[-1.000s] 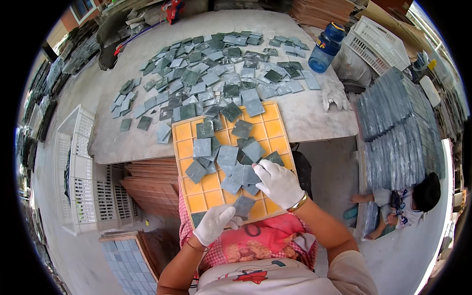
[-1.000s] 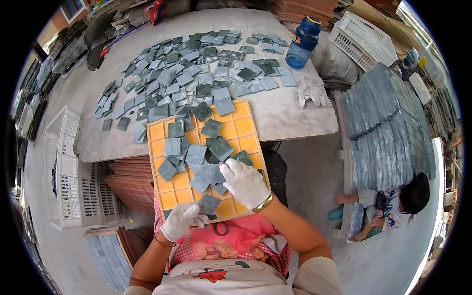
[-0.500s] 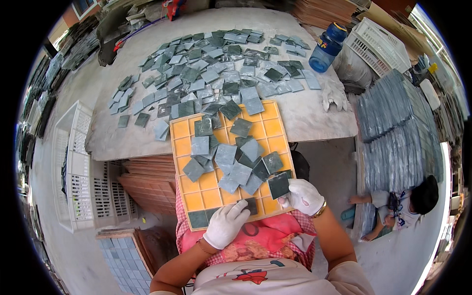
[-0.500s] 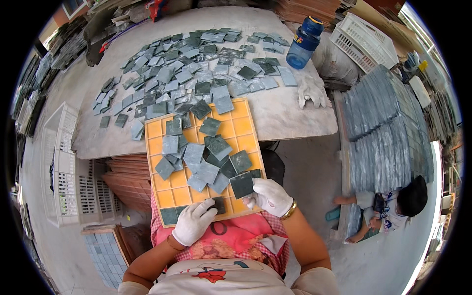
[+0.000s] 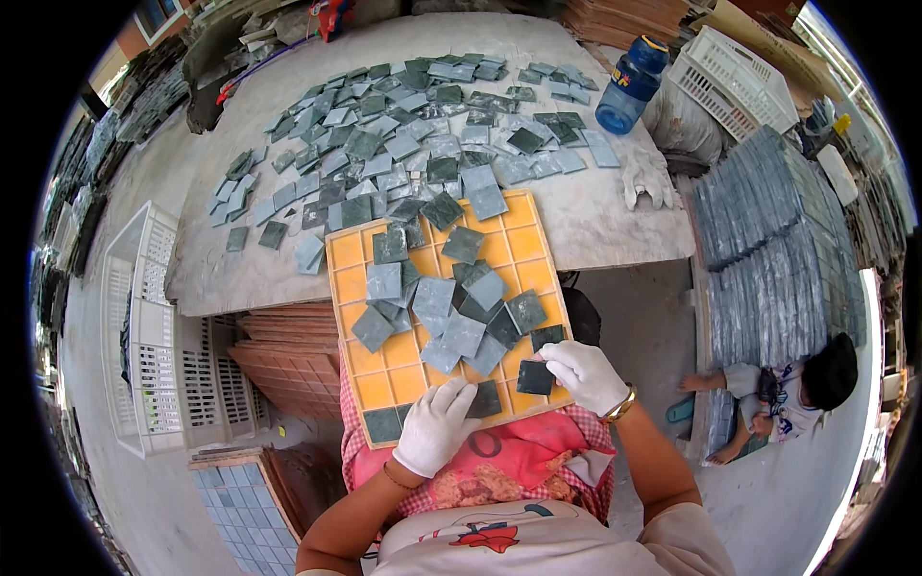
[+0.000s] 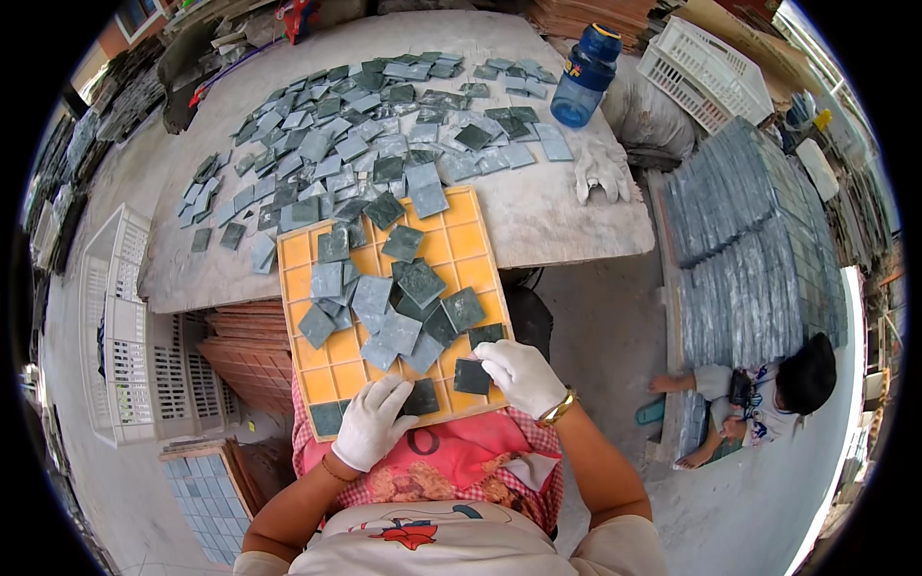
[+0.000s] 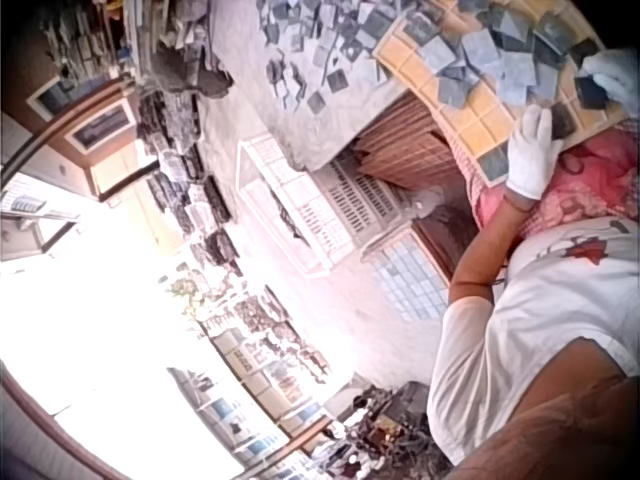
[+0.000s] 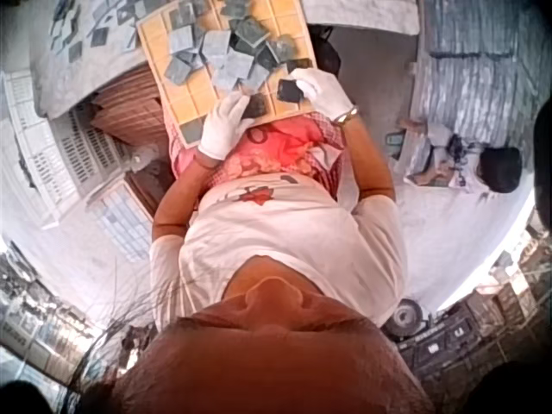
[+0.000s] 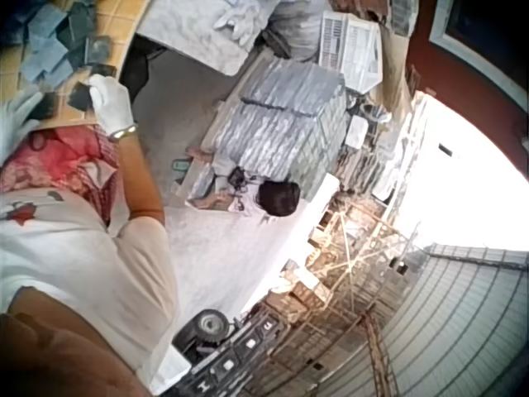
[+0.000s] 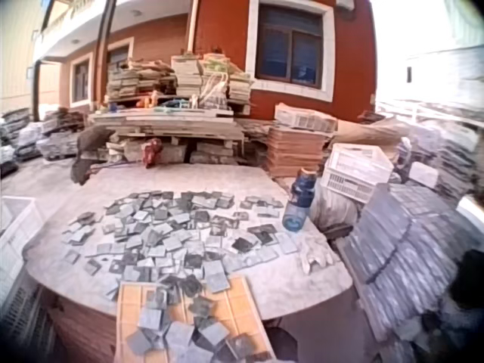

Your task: The person places small square tiles into a yellow grid frame on a workbench, then flips the frame to reveal a completed tile sheet. They repeat the process with a second frame, arranging tiles by hand.

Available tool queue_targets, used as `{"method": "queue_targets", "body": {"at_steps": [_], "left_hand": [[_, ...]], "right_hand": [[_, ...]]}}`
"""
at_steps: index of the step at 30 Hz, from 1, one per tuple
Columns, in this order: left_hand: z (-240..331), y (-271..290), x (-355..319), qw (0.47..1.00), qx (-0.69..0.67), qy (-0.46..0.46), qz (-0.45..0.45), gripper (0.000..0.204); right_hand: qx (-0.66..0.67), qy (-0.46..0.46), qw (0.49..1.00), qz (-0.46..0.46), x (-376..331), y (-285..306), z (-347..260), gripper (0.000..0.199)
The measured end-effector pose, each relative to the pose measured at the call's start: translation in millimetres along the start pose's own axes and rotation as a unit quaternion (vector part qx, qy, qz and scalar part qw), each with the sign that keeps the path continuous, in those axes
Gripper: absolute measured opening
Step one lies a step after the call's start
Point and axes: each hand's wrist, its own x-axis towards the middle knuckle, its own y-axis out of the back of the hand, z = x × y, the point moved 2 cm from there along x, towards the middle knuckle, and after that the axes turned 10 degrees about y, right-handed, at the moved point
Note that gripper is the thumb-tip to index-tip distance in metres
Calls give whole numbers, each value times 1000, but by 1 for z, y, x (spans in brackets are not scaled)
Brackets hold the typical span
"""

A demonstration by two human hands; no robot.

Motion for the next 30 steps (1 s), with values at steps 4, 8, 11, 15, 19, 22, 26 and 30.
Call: {"method": "queue_targets", "body": {"at_steps": [4, 8, 11, 15, 19, 22, 26, 30], "left_hand": [[5, 3, 3, 999, -5, -14, -29, 53], [7, -3, 6, 1000, 9, -19, -13, 54], [11, -2, 8, 1000, -19, 2, -5, 53], [13, -5, 6, 1000, -8, 3, 5, 53], [15, -3, 7, 1000, 16, -2, -6, 53], [18, -2, 8, 999, 37, 8, -23, 51], [21, -1, 11, 999, -1, 37, 4, 48], [24, 5, 24, 999, -2, 27, 22, 46]], "right_hand": [[-46, 77, 996, 8, -1, -6, 2, 14], [-129, 127, 983, 25, -3, -19, -3, 15], [-231, 155, 960, 13, -6, -23, -12, 15], [-356, 162, 920, -30, -18, -38, -11, 19], [-259, 173, 950, 3, -18, -21, -18, 28], [-241, 151, 954, 96, 0, 0, -17, 41], [-280, 82, 948, 126, 37, 8, -4, 61], [-336, 9, 941, 46, 60, 0, -2, 65]]}}
